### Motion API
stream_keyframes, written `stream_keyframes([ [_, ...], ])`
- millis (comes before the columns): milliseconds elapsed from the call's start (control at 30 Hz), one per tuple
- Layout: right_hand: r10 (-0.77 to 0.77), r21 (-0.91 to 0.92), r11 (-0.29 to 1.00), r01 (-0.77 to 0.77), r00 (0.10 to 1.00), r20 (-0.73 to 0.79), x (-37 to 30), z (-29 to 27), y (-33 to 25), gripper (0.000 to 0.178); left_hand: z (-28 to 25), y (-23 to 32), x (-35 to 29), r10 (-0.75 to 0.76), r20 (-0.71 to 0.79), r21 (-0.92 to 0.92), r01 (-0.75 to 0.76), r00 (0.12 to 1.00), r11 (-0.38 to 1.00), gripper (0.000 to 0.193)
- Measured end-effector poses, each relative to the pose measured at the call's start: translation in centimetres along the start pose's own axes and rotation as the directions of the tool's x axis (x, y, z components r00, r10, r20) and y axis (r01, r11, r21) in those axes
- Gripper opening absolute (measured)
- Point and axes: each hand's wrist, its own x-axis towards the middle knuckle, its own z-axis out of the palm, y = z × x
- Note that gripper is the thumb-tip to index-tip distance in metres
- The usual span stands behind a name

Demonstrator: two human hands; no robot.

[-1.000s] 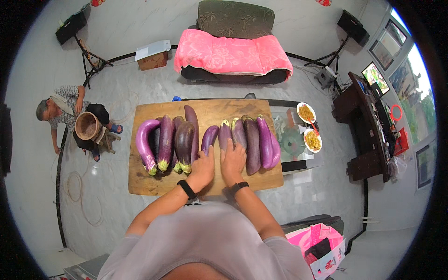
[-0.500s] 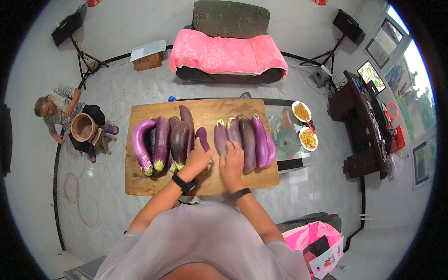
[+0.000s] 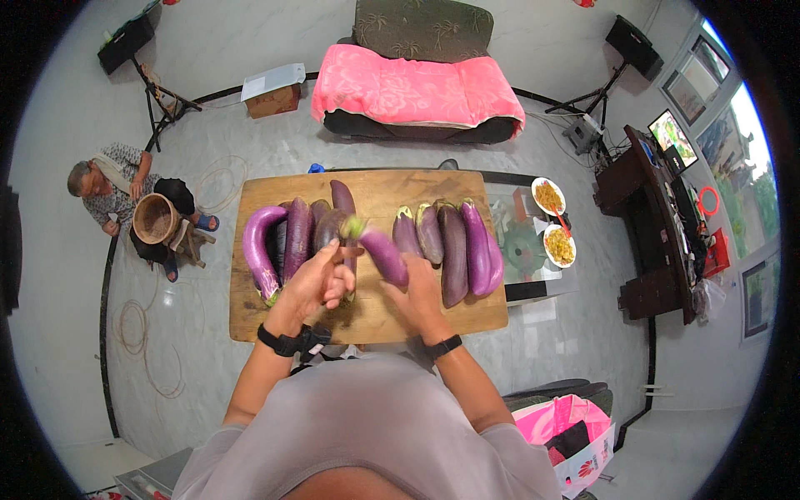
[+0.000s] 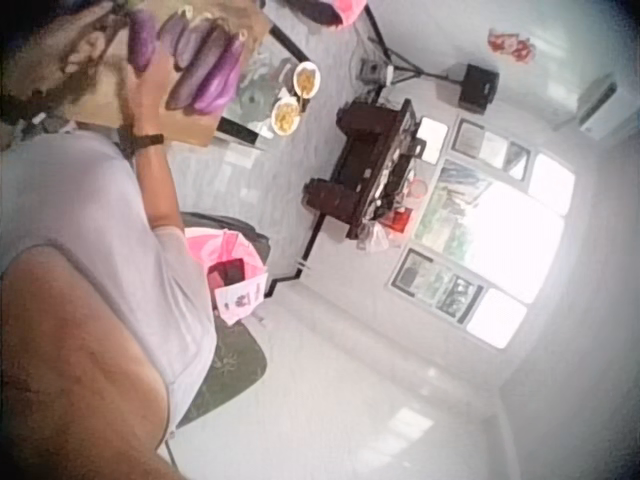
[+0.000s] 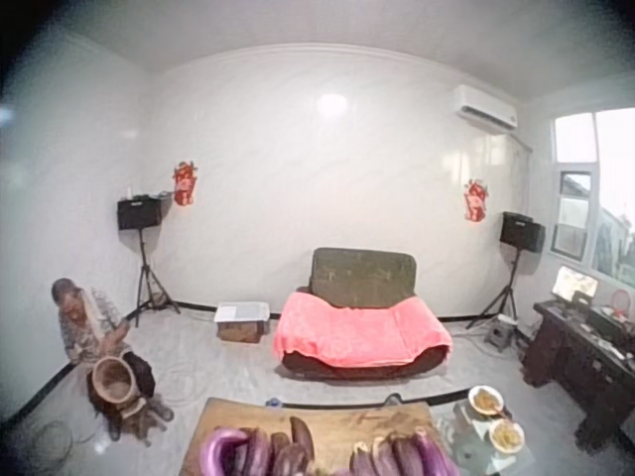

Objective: The person is inspecting and sorting a variety of eggplants on a wooden table.

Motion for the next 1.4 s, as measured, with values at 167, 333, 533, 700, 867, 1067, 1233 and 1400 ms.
stream_keyframes([
  [167,0.431,0.161,0.898,-0.408,0.890,-0.147,0.4,-0.7,1.5,0.052,-1.6,-3.1,0.3,0.735,-0.198,0.977,0.073,0.649,0.200,0.065],
  [333,0.308,-0.121,0.920,-0.374,0.877,-0.370,0.4,-0.8,2.7,0.051,-0.3,-3.6,0.9,0.586,-0.308,0.949,0.196,0.750,0.248,0.076],
  [533,0.227,-0.388,0.846,-0.366,0.905,-0.359,1.2,-0.2,3.2,0.058,0.1,-4.3,2.2,0.609,-0.265,0.952,0.305,0.748,0.039,0.086],
  [700,0.206,-0.542,0.763,-0.351,0.928,-0.312,0.3,0.8,4.0,0.061,0.4,-4.0,2.7,0.532,-0.310,0.929,0.371,0.788,-0.009,0.102],
  [867,0.145,-0.519,0.797,-0.310,0.932,-0.333,0.6,0.7,3.1,0.061,-0.8,-5.4,3.6,0.633,-0.294,0.940,0.338,0.716,0.054,0.104],
  [1067,0.042,-0.470,0.863,-0.184,0.954,-0.296,0.5,0.9,1.6,0.060,-0.5,-5.0,3.4,0.624,-0.368,0.930,0.285,0.689,0.234,0.107],
  [1233,-0.013,-0.327,0.943,-0.068,0.971,-0.239,0.6,0.8,0.1,0.063,-0.3,-4.2,1.7,0.605,-0.371,0.926,0.228,0.705,0.301,0.101],
  [1400,-0.128,-0.138,0.984,0.110,0.984,-0.128,1.3,0.4,-0.8,0.069,0.4,-2.2,-1.4,0.406,-0.341,0.742,-0.023,0.848,0.670,0.085],
])
